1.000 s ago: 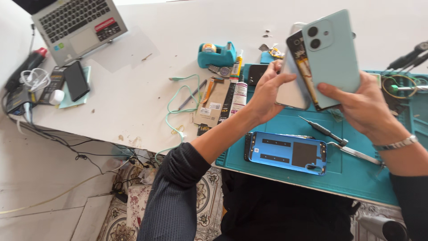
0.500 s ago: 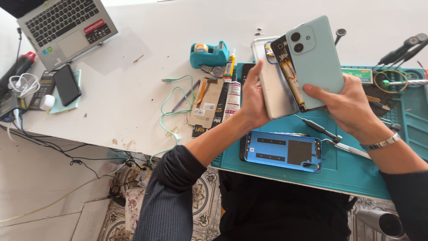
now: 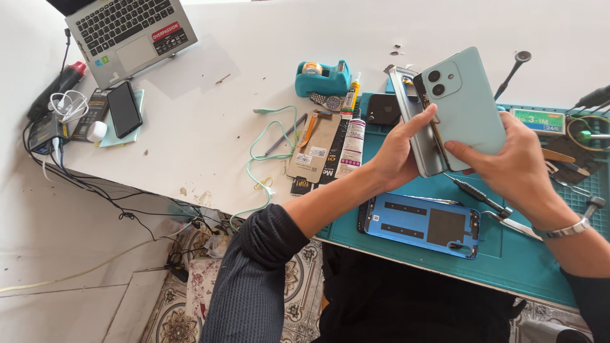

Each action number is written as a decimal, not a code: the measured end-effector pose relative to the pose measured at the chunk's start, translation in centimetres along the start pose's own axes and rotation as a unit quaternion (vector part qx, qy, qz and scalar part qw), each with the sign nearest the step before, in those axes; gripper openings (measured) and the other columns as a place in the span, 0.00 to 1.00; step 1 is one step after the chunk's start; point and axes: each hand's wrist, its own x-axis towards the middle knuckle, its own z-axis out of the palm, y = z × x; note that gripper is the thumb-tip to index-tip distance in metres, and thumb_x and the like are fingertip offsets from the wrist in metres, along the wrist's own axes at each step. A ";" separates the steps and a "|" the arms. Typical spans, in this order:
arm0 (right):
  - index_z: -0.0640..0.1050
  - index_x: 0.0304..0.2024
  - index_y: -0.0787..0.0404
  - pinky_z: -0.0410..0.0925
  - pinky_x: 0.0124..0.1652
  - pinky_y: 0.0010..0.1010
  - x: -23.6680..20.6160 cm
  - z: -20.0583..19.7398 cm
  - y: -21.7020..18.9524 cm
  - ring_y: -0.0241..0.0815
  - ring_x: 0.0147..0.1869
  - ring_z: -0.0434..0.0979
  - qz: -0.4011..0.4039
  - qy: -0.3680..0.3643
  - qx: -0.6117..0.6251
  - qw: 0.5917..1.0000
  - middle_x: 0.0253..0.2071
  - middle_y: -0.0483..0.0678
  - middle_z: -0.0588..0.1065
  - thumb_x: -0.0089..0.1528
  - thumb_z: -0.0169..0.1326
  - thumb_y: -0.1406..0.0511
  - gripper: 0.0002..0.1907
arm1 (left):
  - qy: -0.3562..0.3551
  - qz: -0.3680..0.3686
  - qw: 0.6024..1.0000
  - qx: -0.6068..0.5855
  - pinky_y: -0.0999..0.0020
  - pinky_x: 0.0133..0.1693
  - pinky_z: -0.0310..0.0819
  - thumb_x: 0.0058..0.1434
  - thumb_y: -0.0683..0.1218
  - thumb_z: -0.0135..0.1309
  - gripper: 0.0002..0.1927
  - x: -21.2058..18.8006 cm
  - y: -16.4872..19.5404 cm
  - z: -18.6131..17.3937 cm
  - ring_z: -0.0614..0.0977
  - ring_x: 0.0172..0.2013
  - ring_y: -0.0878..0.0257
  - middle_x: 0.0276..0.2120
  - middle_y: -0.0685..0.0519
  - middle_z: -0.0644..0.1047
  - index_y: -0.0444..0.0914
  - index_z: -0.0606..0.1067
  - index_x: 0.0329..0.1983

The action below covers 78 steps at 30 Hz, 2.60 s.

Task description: The person repairs a smartphone at a workbench. They remove the back cover and battery, clean adhesive residue from the cover and frame with a brush and tools, then reassemble the phone by fitting the cover back onto the body and pressing it into place.

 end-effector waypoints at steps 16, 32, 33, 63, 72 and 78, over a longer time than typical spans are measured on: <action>0.73 0.63 0.67 0.71 0.35 0.38 -2.8 1.3 -2.2 0.50 0.37 0.79 -0.252 0.023 -0.199 0.947 0.44 0.55 0.76 0.60 0.59 0.67 0.28 | 0.008 0.017 1.000 0.015 0.54 0.46 0.78 0.76 0.54 0.56 0.17 0.5 -1.3 -0.6 0.77 0.44 0.57 0.43 0.47 0.71 0.37 0.67 0.51; 0.71 0.64 0.66 0.76 0.33 0.30 -2.3 0.1 -2.0 0.42 0.41 0.81 -0.221 -0.022 -0.103 0.970 0.49 0.53 0.75 0.59 0.62 0.65 0.32 | 0.065 -0.018 0.998 -0.006 0.49 0.53 0.77 0.68 0.64 0.49 0.28 0.3 -0.5 0.7 0.74 0.55 0.57 0.54 0.47 0.69 0.39 0.65 0.56; 0.71 0.65 0.66 0.77 0.33 0.30 -2.2 0.0 -1.9 0.42 0.42 0.81 -0.213 -0.033 -0.088 0.973 0.50 0.54 0.75 0.58 0.61 0.65 0.32 | 0.067 -0.015 0.998 0.008 0.51 0.54 0.76 0.69 0.64 0.50 0.28 0.3 -0.5 0.6 0.75 0.55 0.57 0.52 0.47 0.70 0.38 0.66 0.56; 0.74 0.53 0.72 0.76 0.26 0.28 -2.0 -0.4 -0.8 0.38 0.35 0.82 -0.072 0.058 0.040 0.995 0.41 0.52 0.78 0.69 0.52 0.68 0.13 | 0.103 -0.022 0.994 0.042 0.53 0.55 0.71 0.68 0.58 0.44 0.29 -0.2 -0.1 0.7 0.74 0.52 0.54 0.53 0.46 0.72 0.37 0.65 0.66; 0.72 0.55 0.73 0.76 0.25 0.28 -2.2 -0.4 -0.5 0.37 0.35 0.82 -0.070 0.067 0.053 0.994 0.40 0.53 0.78 0.70 0.51 0.67 0.15 | 0.148 -0.011 0.987 0.059 0.57 0.55 0.74 0.65 0.55 0.44 0.31 -0.1 0.1 0.9 0.76 0.54 0.58 0.56 0.48 0.71 0.40 0.60 0.69; 0.73 0.55 0.71 0.74 0.25 0.26 -2.2 -0.6 -0.5 0.36 0.33 0.81 -0.094 0.057 0.043 0.993 0.39 0.52 0.78 0.71 0.51 0.67 0.14 | 0.126 -0.017 0.985 0.114 0.55 0.52 0.75 0.73 0.63 0.47 0.31 0.0 -0.2 0.9 0.75 0.50 0.56 0.50 0.46 0.71 0.34 0.67 0.64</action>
